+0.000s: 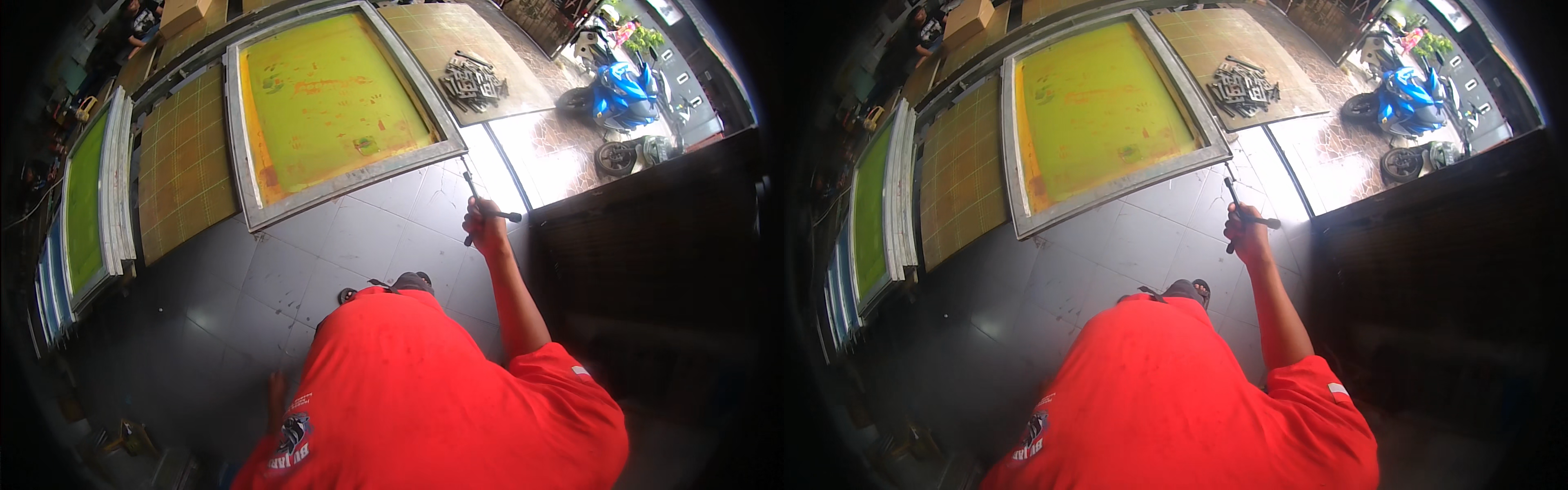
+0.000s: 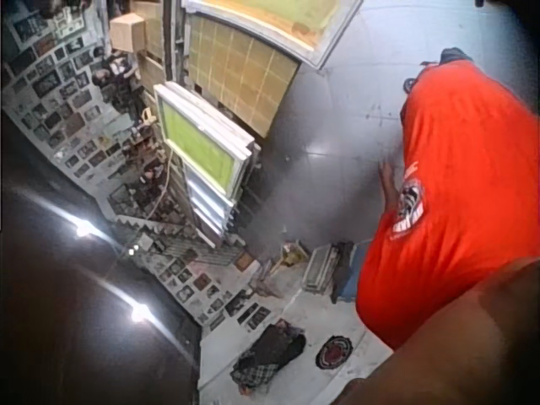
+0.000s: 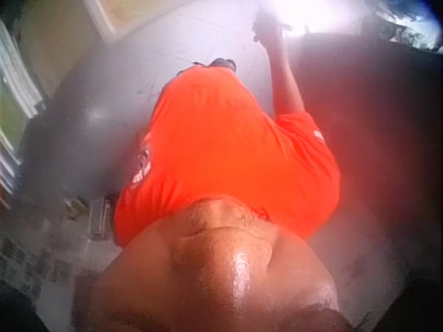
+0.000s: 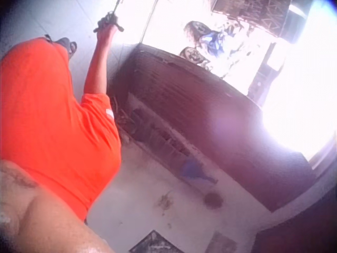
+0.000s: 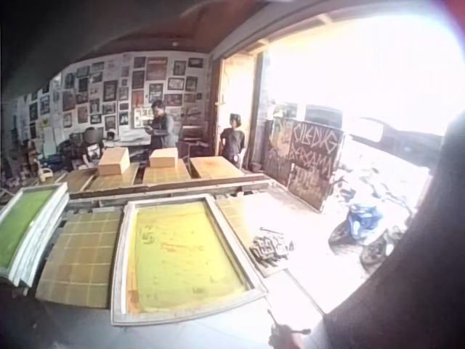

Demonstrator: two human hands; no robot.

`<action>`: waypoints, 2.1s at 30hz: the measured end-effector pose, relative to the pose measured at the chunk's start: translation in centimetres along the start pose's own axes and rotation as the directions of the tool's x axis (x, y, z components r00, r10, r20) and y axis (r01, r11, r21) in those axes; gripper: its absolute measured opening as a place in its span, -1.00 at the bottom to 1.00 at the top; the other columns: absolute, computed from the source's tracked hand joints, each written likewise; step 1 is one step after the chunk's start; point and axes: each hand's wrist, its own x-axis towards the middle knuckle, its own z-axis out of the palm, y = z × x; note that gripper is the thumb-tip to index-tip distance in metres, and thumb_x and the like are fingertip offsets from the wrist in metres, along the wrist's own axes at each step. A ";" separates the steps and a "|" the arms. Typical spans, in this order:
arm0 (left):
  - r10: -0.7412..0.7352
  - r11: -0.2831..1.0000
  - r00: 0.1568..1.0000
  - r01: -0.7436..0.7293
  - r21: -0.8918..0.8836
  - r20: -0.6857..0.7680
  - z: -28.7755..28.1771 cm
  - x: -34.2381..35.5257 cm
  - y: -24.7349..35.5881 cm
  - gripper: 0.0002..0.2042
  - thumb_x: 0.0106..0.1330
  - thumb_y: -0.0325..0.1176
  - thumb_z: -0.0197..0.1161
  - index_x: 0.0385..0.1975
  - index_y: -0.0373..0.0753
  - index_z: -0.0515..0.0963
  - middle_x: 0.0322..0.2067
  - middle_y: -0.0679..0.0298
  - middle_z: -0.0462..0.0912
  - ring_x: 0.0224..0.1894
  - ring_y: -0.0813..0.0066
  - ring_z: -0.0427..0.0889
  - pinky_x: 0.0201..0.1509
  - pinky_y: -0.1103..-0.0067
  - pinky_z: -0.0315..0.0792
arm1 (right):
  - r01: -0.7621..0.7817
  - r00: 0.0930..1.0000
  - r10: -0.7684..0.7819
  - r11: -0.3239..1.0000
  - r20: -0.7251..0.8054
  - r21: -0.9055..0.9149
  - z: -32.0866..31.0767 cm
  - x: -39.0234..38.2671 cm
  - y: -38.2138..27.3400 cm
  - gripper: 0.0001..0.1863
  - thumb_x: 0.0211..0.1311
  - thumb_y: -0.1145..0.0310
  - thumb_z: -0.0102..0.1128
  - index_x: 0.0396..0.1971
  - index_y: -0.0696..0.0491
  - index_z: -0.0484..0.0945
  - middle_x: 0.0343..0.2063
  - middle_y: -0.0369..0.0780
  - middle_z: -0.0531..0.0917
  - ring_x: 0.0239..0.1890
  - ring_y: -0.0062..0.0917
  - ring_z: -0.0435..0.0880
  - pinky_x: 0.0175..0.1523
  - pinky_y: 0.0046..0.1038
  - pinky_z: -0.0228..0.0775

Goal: The person uses a specialized three-pointed wrench to tighten or adjust the hardware on a screen-printing frame before moving the frame to a different position on the worktable.

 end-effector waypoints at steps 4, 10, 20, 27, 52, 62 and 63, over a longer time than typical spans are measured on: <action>0.200 0.907 0.978 -0.207 0.366 0.056 6.3 -3.4 12.9 -0.76 0.26 -0.21 0.03 -0.25 -0.25 0.44 -0.54 0.32 0.44 -0.57 0.61 0.42 -0.63 0.68 0.25 | -0.008 1.000 0.006 0.942 0.007 0.334 -4.5 -0.9 0.4 -0.82 0.19 0.25 -0.14 -0.44 0.03 0.38 -0.80 -0.46 0.18 -0.77 -0.74 0.08 -0.61 -0.65 -0.03; 0.381 0.912 0.924 -0.377 0.165 0.003 14.8 -5.4 20.5 -0.74 0.26 -0.23 0.02 -0.19 -0.26 0.43 -0.41 0.30 0.53 -0.46 0.58 0.48 -0.47 0.68 0.31 | -0.143 0.990 0.122 0.878 0.077 0.457 -5.7 2.0 0.9 -0.80 0.14 0.21 -0.18 -0.46 0.00 0.38 -0.82 -0.47 0.16 -0.79 -0.72 0.07 -0.58 -0.60 -0.05; 0.311 0.834 0.917 -0.390 0.391 0.251 22.5 -10.6 14.3 -0.72 0.27 -0.24 0.00 -0.18 -0.33 0.43 -0.39 0.27 0.52 -0.40 0.54 0.49 -0.28 0.59 0.39 | -0.303 0.949 0.160 0.707 0.272 0.639 -7.9 3.0 1.4 -0.80 0.13 0.23 -0.15 -0.47 0.02 0.40 -0.83 -0.45 0.14 -0.79 -0.70 0.06 -0.55 -0.60 -0.03; 0.132 0.897 0.991 -0.134 0.422 0.035 19.0 -12.1 4.6 -0.71 0.27 -0.25 0.00 -0.17 -0.34 0.43 -0.38 0.25 0.52 -0.38 0.53 0.49 -0.27 0.59 0.39 | -0.363 0.929 0.124 0.484 0.348 0.796 -7.2 3.4 2.4 -0.78 0.16 0.30 -0.14 -0.51 0.08 0.45 -0.84 -0.43 0.18 -0.79 -0.71 0.06 -0.55 -0.61 -0.03; 0.508 0.841 0.853 -0.521 0.143 0.121 34.0 -20.8 31.1 -0.67 0.26 -0.26 0.04 -0.13 -0.42 0.38 -0.28 0.20 0.54 -0.27 0.53 0.50 -0.16 0.61 0.37 | 0.211 0.872 -0.402 -0.207 0.280 -0.955 -5.7 2.8 -3.4 -0.73 0.09 0.25 0.03 -0.58 0.17 0.41 -0.64 -0.01 0.55 -0.55 -0.15 0.56 -0.44 -0.22 0.36; 0.559 0.354 0.652 -0.746 0.564 0.512 54.0 -24.0 44.8 -0.21 0.18 0.27 -0.22 0.03 -0.49 0.14 -0.06 -0.18 0.39 0.04 0.00 0.38 0.08 0.38 0.28 | 0.198 0.974 0.110 0.023 0.199 -0.980 -6.8 5.9 -7.0 -0.66 0.10 0.21 0.09 -0.28 0.21 0.48 -0.47 0.01 0.59 -0.36 -0.24 0.59 -0.23 -0.37 0.41; 0.543 0.433 0.667 -0.743 0.511 0.510 54.5 -23.5 44.8 -0.20 0.18 0.29 -0.26 0.00 -0.50 0.16 -0.09 -0.19 0.42 0.01 0.02 0.42 0.04 0.39 0.32 | 0.221 0.964 0.121 0.126 0.236 -0.967 -7.5 5.8 -7.3 -0.64 0.11 0.22 0.06 -0.23 0.21 0.47 -0.41 0.03 0.58 -0.30 -0.22 0.57 -0.18 -0.36 0.39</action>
